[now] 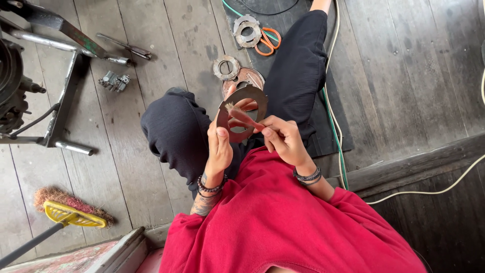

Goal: Sanding the surface of a motorcycle clutch plate to clean it while sitting on the floor.

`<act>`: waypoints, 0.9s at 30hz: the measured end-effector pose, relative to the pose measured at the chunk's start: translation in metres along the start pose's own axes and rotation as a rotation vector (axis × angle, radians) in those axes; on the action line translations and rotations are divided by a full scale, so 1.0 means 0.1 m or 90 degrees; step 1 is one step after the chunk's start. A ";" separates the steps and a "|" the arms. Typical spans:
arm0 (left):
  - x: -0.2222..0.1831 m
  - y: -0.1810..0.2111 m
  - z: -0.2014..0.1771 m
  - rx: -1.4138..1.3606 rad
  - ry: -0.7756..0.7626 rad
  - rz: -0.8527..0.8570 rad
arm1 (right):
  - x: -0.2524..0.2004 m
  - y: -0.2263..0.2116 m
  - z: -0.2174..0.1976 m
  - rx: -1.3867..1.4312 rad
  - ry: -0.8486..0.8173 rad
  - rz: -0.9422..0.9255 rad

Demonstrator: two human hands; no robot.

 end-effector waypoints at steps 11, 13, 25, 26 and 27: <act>0.03 -0.13 0.15 -0.126 -0.071 -0.023 | -0.03 0.22 -0.26 -0.009 0.076 -0.010; 0.02 -0.14 0.14 -0.124 -0.071 -0.023 | -0.02 0.23 -0.34 -0.020 0.107 -0.014; 0.04 -0.08 0.18 -0.100 -0.112 -0.012 | -0.03 0.12 -0.26 -0.021 0.089 0.004; 0.05 -0.07 0.18 -0.137 -0.120 -0.036 | -0.04 0.09 -0.17 -0.009 0.057 0.012; 0.05 -0.06 0.17 -0.171 -0.129 -0.061 | -0.05 0.07 -0.07 0.005 0.026 0.019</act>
Point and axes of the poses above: each hand's wrist, its own x-axis towards the middle knuckle, its own z-axis out of the palm, y = z × x, the point moved 8 cm from there along x, towards the middle knuckle, and after that the axes turned 4 degrees about -z, right-handed, at the moved point
